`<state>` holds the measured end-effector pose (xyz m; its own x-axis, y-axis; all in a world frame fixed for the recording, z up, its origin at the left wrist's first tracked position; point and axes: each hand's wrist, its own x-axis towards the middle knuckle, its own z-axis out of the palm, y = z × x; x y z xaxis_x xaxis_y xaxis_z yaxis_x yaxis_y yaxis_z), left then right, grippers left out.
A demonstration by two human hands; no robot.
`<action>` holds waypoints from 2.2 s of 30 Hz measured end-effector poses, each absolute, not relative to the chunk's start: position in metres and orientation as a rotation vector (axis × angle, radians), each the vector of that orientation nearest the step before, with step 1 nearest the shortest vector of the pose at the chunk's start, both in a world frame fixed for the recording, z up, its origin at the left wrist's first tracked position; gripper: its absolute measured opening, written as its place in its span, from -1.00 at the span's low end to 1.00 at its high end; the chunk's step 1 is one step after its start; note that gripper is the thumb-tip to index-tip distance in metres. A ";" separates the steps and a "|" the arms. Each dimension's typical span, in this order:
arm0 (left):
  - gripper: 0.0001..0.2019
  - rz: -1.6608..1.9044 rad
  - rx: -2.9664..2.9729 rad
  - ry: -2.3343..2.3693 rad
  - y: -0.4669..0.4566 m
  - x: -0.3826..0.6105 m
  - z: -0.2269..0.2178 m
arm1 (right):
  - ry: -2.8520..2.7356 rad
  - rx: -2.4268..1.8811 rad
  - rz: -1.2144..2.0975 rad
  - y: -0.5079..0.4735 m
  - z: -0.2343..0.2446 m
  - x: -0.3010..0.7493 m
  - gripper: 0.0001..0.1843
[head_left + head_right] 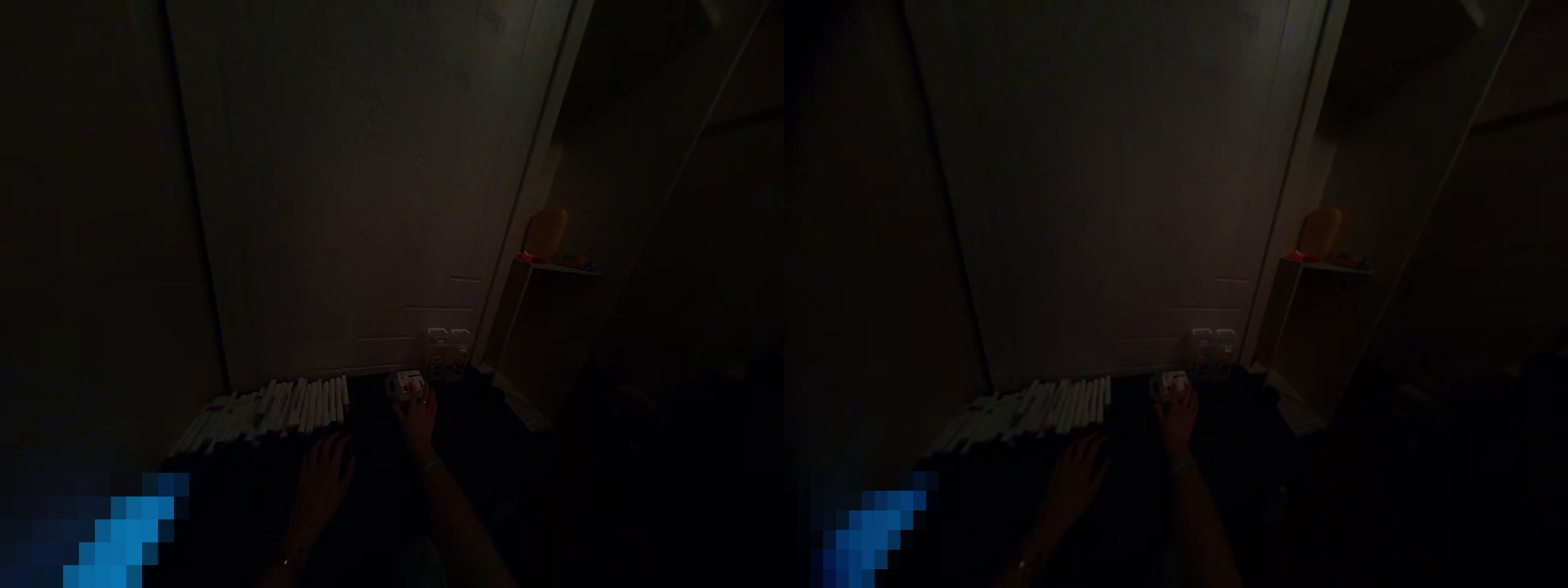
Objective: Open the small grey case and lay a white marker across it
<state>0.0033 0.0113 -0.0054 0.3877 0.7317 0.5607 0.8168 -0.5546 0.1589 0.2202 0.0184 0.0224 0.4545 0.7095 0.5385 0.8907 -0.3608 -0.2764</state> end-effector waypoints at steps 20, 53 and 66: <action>-0.37 -1.260 -2.522 -1.426 0.001 0.009 0.003 | -1.365 -1.740 0.034 -0.098 0.046 0.169 -0.52; 0.08 -1.548 -2.965 -1.037 -0.037 -0.002 0.050 | -1.445 -1.984 0.091 -0.136 0.088 0.102 -0.48; 0.07 -1.531 -2.927 -1.112 -0.036 0.003 0.048 | -1.442 -1.870 0.241 -0.134 0.083 0.108 -0.49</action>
<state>0.0028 -0.0361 0.0477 0.4279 0.6683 0.6085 0.3721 -0.7438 0.5553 0.1075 -0.1338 0.0835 0.3478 0.8933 0.2848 0.7524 -0.0847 -0.6532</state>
